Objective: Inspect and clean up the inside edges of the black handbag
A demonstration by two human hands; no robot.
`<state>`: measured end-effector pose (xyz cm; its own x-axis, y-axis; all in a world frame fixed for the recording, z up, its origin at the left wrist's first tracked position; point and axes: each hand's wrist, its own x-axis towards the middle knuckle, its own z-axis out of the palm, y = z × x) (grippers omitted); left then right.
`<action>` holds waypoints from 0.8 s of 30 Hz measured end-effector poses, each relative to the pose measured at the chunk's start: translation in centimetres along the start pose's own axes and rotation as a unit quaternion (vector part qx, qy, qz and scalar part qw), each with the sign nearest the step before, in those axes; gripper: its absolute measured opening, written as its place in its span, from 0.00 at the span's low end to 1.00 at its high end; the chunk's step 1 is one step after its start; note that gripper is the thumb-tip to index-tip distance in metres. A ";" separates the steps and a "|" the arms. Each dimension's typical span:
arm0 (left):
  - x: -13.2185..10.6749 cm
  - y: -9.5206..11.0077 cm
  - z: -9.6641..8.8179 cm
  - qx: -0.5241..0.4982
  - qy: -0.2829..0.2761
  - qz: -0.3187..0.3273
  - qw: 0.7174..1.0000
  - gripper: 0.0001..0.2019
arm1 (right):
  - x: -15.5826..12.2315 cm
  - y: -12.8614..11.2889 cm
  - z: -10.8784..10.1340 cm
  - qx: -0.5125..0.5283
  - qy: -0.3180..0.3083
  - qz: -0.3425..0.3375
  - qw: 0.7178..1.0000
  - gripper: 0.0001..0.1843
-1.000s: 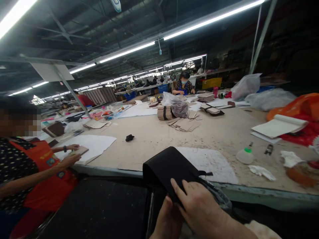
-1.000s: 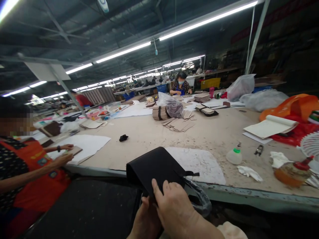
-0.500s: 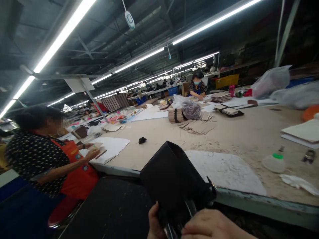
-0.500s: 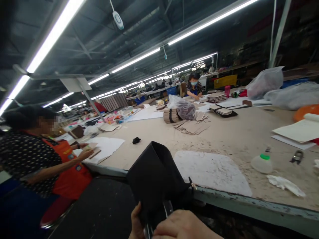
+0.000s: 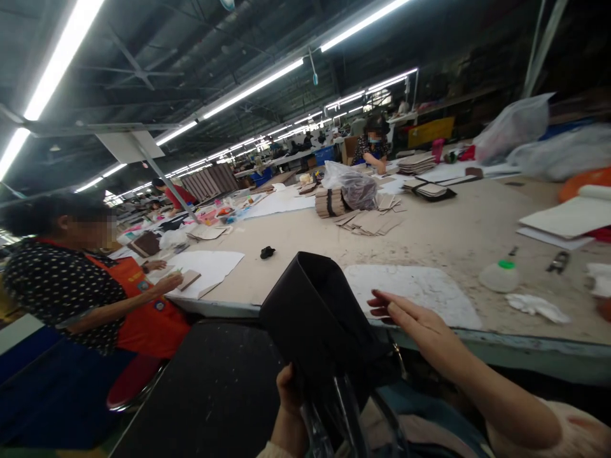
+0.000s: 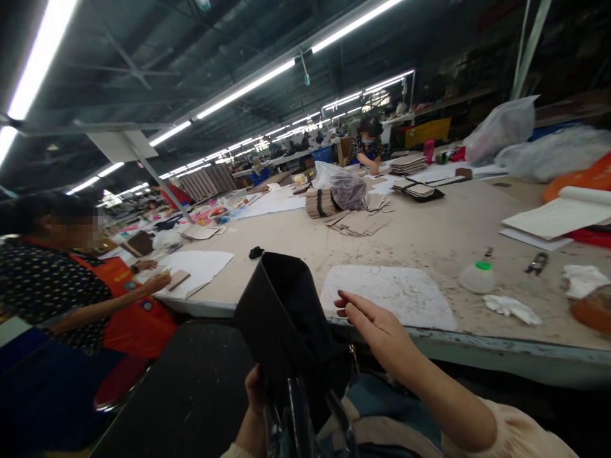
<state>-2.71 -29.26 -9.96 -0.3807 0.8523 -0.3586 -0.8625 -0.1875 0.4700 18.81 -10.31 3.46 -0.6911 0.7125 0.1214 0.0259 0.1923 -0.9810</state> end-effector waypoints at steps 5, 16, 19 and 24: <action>-1.1 -0.2 1.0 -0.014 0.008 -0.032 0.999 0.12 | -1.3 -0.1 0.6 -0.021 -0.099 0.008 0.995 0.28; -3.5 -1.3 5.0 0.023 0.128 -0.010 0.992 0.09 | -3.6 3.7 -0.5 -0.055 0.002 0.082 0.995 0.22; -4.2 -1.7 6.2 0.035 0.132 -0.017 0.991 0.09 | -4.6 4.4 -0.9 0.002 0.003 0.073 0.997 0.26; -5.0 -2.5 7.8 0.076 0.125 0.000 0.989 0.05 | -5.7 4.0 -2.1 -0.152 0.011 0.033 0.988 0.30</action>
<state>3.91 -29.31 -3.04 -0.4683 0.7012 -0.5376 -0.8093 -0.0961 0.5795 24.42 -12.17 -0.80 -0.6645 0.7444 0.0657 0.2881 0.3364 -0.8966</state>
